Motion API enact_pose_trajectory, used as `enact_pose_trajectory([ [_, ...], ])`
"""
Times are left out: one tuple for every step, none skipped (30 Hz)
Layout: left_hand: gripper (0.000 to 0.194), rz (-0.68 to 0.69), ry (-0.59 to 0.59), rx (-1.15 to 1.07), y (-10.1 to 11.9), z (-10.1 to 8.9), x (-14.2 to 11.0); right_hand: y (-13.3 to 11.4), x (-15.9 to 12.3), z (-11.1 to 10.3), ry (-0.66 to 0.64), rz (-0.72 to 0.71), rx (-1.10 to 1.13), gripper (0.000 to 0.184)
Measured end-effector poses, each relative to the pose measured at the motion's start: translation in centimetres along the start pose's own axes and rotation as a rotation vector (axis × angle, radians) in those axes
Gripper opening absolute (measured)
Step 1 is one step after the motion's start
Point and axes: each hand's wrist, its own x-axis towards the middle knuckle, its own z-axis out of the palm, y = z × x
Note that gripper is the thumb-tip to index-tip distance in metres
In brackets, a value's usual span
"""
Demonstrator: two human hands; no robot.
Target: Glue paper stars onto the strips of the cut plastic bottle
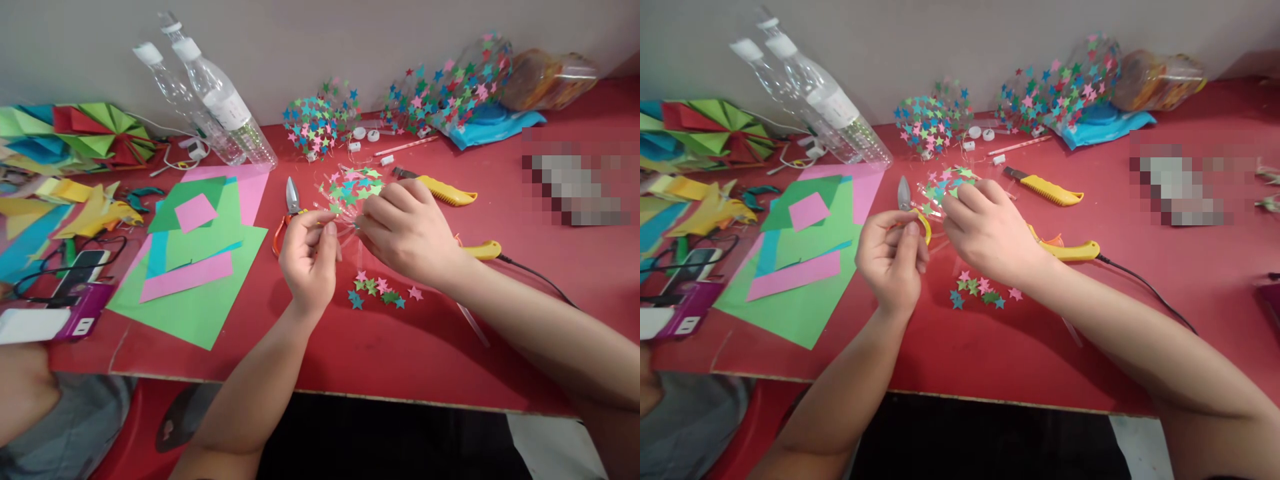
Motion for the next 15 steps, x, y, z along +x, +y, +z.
enact_pose_trajectory([
  [0.005, 0.001, -0.002, -0.008, 0.0, 0.0, 0.0, 0.0, 0.0, -0.1, -0.007, 0.014, 0.007, 0.026],
  [0.005, 0.001, -0.005, -0.015, 0.0, 0.0, 0.0, 0.1, 0.0, -0.2, -0.016, 0.031, 0.014, 0.024],
  [0.005, -0.001, -0.008, -0.018, 0.0, 0.0, 0.0, 0.1, 0.0, -0.3, -0.024, 0.05, 0.023, 0.022],
  [0.005, -0.005, -0.009, -0.019, 0.0, 0.0, 0.0, 0.1, 0.1, -0.4, -0.03, 0.068, 0.033, 0.02],
  [0.005, -0.01, -0.009, -0.018, 0.0, 0.0, 0.0, 0.2, 0.1, -0.5, -0.034, 0.082, 0.045, 0.018],
  [0.005, -0.015, -0.007, -0.017, 0.0, 0.0, 0.0, 0.3, 0.1, -0.6, -0.035, 0.094, 0.059, 0.017],
  [0.006, -0.021, -0.006, -0.017, 0.0, 0.0, 0.0, 0.3, 0.1, -0.7, -0.035, 0.101, 0.073, 0.017],
  [0.006, -0.027, -0.005, -0.018, 0.0, 0.0, 0.0, 0.4, 0.2, -0.9, -0.035, 0.108, 0.085, 0.018],
  [0.006, -0.033, -0.003, -0.021, 0.0, 0.0, 0.0, 0.5, 0.2, -1.1, -0.036, 0.115, 0.093, 0.019],
  [0.006, -0.037, -0.002, -0.024, -0.1, 0.0, 0.0, 0.7, 0.3, -1.3, -0.037, 0.129, 0.096, 0.019],
  [0.006, -0.039, -0.001, -0.027, -0.1, 0.0, 0.0, 0.8, 0.4, -1.6, -0.038, 0.151, 0.096, 0.02],
  [0.006, -0.039, 0.001, -0.032, -0.1, -0.1, 0.0, 1.0, 0.4, -1.9, -0.042, 0.179, 0.093, 0.02],
  [0.006, -0.041, 0.003, -0.037, 0.0, 0.0, 0.0, 1.3, 0.6, -2.2, -0.047, 0.213, 0.09, 0.021],
  [0.006, -0.045, 0.004, -0.043, 0.0, 0.0, 0.0, 1.6, 0.7, -2.6, -0.055, 0.251, 0.086, 0.021],
  [0.005, -0.051, 0.007, -0.049, 0.0, 0.0, 0.0, 1.9, 0.8, -3.0, -0.069, 0.292, 0.081, 0.022],
])
